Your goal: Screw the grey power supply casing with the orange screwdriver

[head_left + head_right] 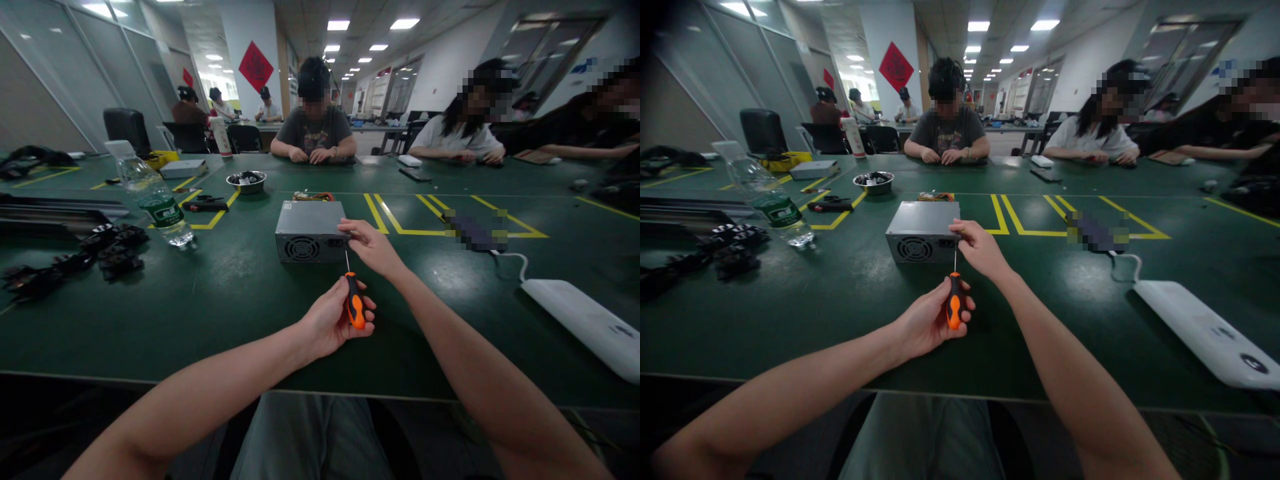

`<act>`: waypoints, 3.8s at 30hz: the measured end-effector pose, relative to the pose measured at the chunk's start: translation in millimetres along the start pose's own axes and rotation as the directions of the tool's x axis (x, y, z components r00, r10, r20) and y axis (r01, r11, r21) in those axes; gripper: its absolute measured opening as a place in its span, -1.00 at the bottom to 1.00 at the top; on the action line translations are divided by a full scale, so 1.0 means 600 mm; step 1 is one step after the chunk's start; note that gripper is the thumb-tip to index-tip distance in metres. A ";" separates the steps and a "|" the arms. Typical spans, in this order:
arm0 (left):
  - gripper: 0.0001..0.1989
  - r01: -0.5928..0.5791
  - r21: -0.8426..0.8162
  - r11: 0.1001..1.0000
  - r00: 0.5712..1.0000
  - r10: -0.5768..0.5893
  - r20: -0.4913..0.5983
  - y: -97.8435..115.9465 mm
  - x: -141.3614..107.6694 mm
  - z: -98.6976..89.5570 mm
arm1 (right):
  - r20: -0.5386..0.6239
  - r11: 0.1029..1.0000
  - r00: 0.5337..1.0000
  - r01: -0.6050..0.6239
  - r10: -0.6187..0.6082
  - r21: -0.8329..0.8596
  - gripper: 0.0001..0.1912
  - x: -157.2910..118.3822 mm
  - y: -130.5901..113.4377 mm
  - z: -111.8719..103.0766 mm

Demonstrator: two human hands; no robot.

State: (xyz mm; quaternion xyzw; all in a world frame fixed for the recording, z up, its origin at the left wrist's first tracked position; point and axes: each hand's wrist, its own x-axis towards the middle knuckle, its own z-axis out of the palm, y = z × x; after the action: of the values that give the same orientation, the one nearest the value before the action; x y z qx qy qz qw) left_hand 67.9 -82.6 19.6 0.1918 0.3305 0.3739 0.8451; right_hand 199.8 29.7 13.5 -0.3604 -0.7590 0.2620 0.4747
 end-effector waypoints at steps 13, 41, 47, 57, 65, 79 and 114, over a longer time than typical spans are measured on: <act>-0.80 -0.097 0.036 0.995 0.987 0.101 -0.126 0.001 -0.001 0.007 | 0.002 1.000 1.000 -0.012 0.012 0.000 -0.62 0.000 0.001 0.000; -0.79 -0.099 0.006 0.995 0.983 0.099 -0.153 0.000 0.004 0.008 | 0.008 0.999 1.000 0.014 -0.014 -0.031 -0.60 0.000 0.005 -0.001; -0.75 -0.088 -0.044 0.995 0.991 0.083 -0.110 0.002 0.007 0.005 | 0.010 1.000 1.000 0.010 -0.010 -0.020 -0.60 0.000 0.008 0.000; -0.82 -0.125 -0.050 0.991 0.982 0.116 -0.149 0.001 0.005 0.006 | 0.008 1.000 1.000 0.005 -0.005 -0.007 -0.60 -0.001 0.004 0.000; -0.70 -0.001 -0.083 0.997 0.998 -0.005 -0.067 0.005 0.002 0.004 | 0.011 1.000 1.000 -0.002 0.003 -0.022 -0.60 -0.001 0.003 0.000; -0.71 -0.011 -0.001 1.000 0.997 0.011 -0.078 0.002 0.005 0.000 | 0.006 1.000 1.000 -0.006 0.006 -0.014 -0.60 -0.002 0.003 0.000; -0.70 -0.084 -0.046 0.995 0.986 0.076 -0.150 0.007 0.007 0.005 | 0.020 1.000 1.000 -0.022 0.022 -0.011 -0.57 -0.003 0.002 -0.001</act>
State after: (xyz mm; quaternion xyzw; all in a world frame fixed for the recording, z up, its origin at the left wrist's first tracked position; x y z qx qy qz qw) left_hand 69.7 -76.8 22.4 0.1545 0.3746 0.4294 0.8071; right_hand 201.2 28.9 12.0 -0.3686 -0.7611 0.2667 0.4623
